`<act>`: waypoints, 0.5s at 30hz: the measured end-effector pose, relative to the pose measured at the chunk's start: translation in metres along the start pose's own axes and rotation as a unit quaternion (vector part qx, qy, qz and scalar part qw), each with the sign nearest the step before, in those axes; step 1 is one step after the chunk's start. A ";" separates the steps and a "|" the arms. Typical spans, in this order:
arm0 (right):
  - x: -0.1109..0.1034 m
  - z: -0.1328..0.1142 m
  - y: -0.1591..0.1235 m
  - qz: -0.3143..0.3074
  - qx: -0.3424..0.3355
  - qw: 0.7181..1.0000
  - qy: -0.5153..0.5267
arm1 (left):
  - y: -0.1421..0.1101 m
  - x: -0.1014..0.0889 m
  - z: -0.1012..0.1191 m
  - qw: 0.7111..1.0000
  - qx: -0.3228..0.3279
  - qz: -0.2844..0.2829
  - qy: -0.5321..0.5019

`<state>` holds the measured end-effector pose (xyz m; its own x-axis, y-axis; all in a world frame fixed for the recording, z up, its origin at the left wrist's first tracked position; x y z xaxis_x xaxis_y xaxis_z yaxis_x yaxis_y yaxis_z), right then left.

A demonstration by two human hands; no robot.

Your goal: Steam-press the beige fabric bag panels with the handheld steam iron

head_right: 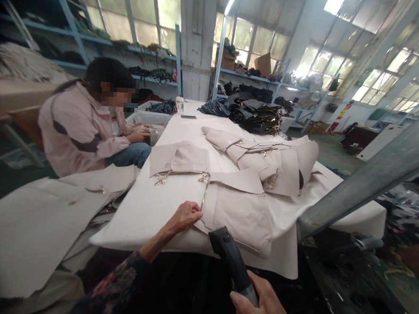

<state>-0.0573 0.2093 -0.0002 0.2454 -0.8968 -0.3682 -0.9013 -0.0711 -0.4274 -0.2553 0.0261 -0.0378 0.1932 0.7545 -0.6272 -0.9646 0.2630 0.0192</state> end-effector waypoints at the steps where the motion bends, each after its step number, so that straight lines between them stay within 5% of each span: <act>1: 0.005 -0.003 0.005 -0.012 -0.007 1.000 0.010 | 0.000 0.002 0.000 1.000 0.005 -0.009 -0.010; 9: 0.024 -0.029 0.036 -0.048 -0.038 0.998 0.029 | 0.006 0.007 -0.001 0.994 0.045 -0.074 -0.067; 15: -0.005 -0.018 0.012 -0.020 -0.011 0.999 -0.046 | 0.011 0.008 -0.003 0.993 0.041 -0.084 -0.074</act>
<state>-0.0757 0.2047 0.0118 0.3130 -0.8489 -0.4258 -0.8970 -0.1169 -0.4262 -0.2646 0.0329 -0.0449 0.3795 0.7751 -0.5052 -0.9002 0.4353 -0.0085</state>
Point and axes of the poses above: each hand's wrist, its own y-axis towards the middle knuckle, its own x-axis out of the palm, z = x × y, the point moved 8 cm from there along y, towards the middle knuckle, and after that the axes turned 3 degrees about y, right-handed, at the moved point
